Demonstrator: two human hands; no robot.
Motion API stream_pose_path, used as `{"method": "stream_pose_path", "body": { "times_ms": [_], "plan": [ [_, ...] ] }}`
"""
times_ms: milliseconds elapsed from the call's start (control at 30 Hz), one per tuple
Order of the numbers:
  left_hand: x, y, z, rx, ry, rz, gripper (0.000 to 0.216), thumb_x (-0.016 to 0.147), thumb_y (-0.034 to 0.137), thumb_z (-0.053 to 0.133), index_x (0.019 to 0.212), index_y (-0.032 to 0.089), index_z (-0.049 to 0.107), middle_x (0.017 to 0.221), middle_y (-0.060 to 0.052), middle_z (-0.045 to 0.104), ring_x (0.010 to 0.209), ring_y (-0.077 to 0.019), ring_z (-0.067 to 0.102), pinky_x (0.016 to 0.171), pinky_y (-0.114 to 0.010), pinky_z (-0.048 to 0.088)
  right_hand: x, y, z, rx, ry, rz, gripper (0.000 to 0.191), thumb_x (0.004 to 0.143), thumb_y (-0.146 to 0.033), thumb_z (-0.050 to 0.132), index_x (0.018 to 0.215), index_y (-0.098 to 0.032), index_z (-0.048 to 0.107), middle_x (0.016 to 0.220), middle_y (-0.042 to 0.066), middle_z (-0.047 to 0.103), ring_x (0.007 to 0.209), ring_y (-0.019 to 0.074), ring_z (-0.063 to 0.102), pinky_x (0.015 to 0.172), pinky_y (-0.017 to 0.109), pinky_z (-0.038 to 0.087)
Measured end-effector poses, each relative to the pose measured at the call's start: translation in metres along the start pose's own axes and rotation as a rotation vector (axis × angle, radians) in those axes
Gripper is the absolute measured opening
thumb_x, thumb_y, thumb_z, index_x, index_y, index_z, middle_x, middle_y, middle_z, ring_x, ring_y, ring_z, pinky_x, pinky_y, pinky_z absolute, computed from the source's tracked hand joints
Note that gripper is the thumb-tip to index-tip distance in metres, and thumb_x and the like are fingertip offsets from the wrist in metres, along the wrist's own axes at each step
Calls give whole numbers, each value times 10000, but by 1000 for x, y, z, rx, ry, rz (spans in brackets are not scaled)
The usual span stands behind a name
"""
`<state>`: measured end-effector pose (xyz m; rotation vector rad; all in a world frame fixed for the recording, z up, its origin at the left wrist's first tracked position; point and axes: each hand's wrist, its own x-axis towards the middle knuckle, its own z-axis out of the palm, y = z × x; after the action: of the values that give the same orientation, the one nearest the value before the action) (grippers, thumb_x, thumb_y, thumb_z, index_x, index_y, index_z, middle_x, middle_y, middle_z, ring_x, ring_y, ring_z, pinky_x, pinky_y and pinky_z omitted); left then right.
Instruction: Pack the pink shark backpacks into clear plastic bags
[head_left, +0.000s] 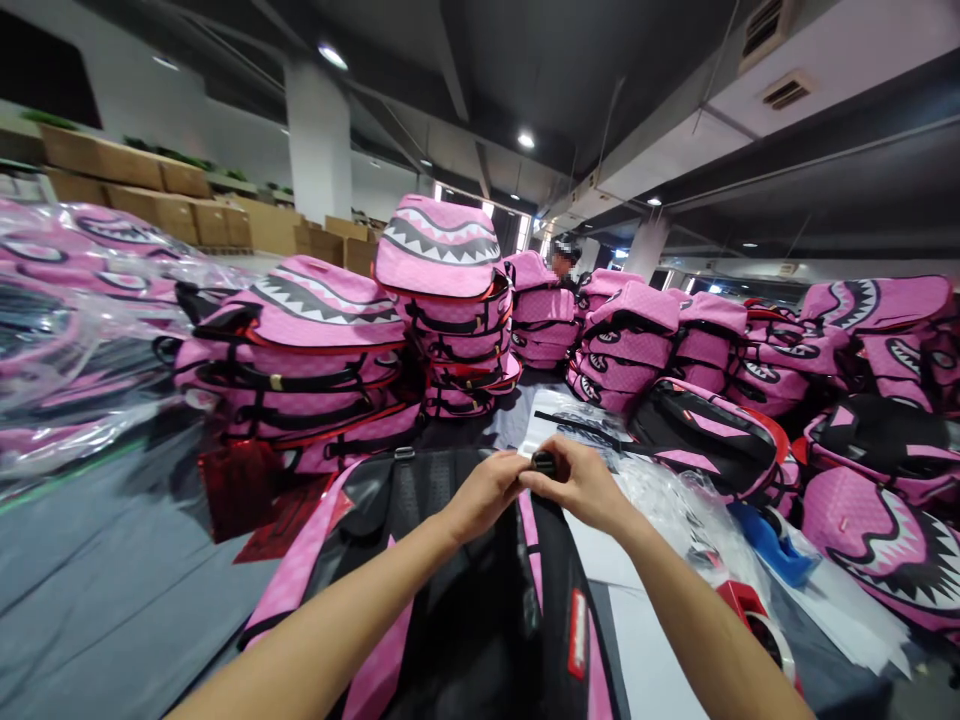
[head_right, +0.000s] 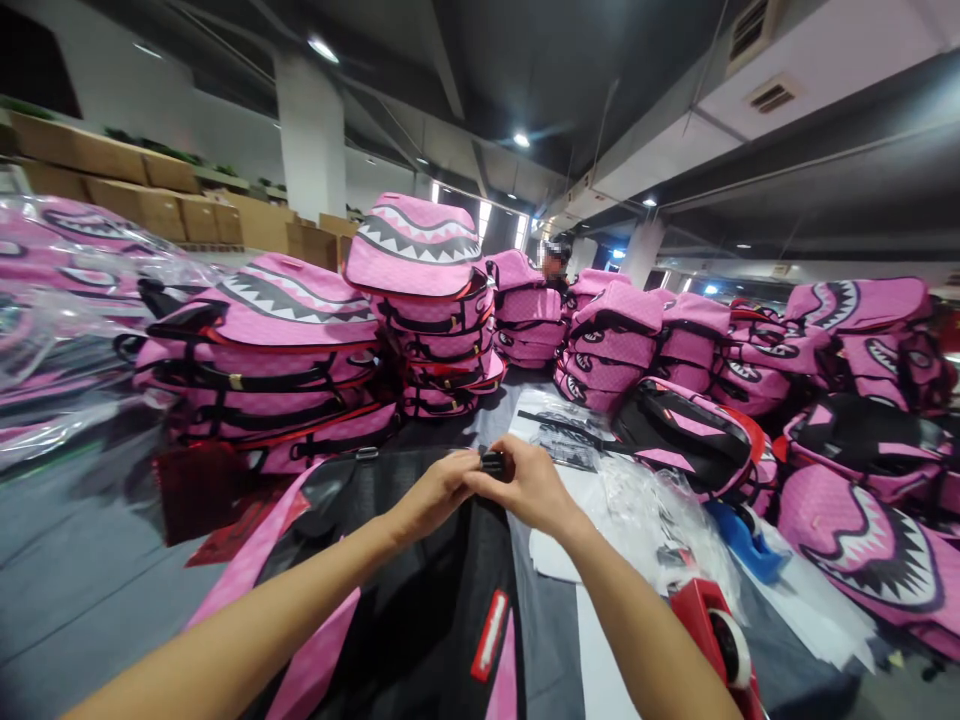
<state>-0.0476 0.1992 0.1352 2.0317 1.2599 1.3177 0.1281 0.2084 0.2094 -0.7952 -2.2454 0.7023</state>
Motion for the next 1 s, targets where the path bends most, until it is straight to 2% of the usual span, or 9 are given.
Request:
{"method": "stream_pose_path", "body": {
  "times_ms": [100,233,433,567,633,700,800,900,1000],
  "plan": [
    [-18,-5,1,-7,53,-113,184,900,310,526,826,251,683,834,-63,706,839,-261,667,845,-352,483,16,4,-4,147,-177,-8,455,776,-570,745,944,-182,577,737,-43,553,642,110,486,578,217,376],
    [-66,2,9,-35,119,-226,149,838,317,573,727,246,642,767,-66,676,811,-261,639,819,-351,488,53,21,3,-18,-120,-107,350,816,-463,764,945,-193,583,693,-80,443,637,102,420,607,218,339],
    [-138,36,28,-739,36,-612,396,703,631,717,811,250,695,694,-43,655,741,-261,632,657,-339,505,110,69,60,-280,-235,-101,293,845,-363,775,1026,-187,626,957,9,580,895,161,583,814,272,458],
    [-155,37,1,-263,-158,-610,469,787,677,610,616,240,623,614,-27,623,655,-213,607,609,-296,459,121,107,98,-344,-310,-93,413,784,-386,836,1101,-189,657,1179,96,636,1113,258,607,979,387,463],
    [-141,20,-34,100,-130,-614,554,882,683,442,626,222,613,632,-37,645,641,-204,622,638,-297,466,122,123,113,-353,-315,-83,566,771,-436,841,1236,-197,623,1311,135,606,1248,305,561,1063,446,429],
    [-113,-11,-72,450,67,-609,577,917,670,367,830,194,681,811,-83,724,816,-261,686,766,-347,503,121,137,127,-360,-301,-55,693,780,-501,815,1349,-197,561,1409,167,554,1350,340,495,1124,498,384],
    [-67,-76,-112,740,274,-668,783,756,676,618,1232,55,613,1357,-281,598,1305,-440,533,1033,-523,453,115,153,144,-328,-211,-50,714,773,-536,797,1348,-193,550,1402,162,563,1355,346,495,1163,534,343],
    [-43,-129,-115,715,253,-637,686,732,577,705,1177,58,647,1279,-266,654,1265,-426,580,1032,-523,487,103,165,155,-219,-48,-159,618,760,-461,801,1263,-186,568,1257,124,630,1194,295,597,1072,474,454],
    [-52,-148,-92,705,260,-470,519,782,411,701,1217,137,632,1333,-165,646,1303,-330,567,1131,-464,436,84,173,160,-166,117,-288,536,744,-395,800,1183,-191,570,1153,108,646,1088,279,623,973,442,518]
  ]
}}
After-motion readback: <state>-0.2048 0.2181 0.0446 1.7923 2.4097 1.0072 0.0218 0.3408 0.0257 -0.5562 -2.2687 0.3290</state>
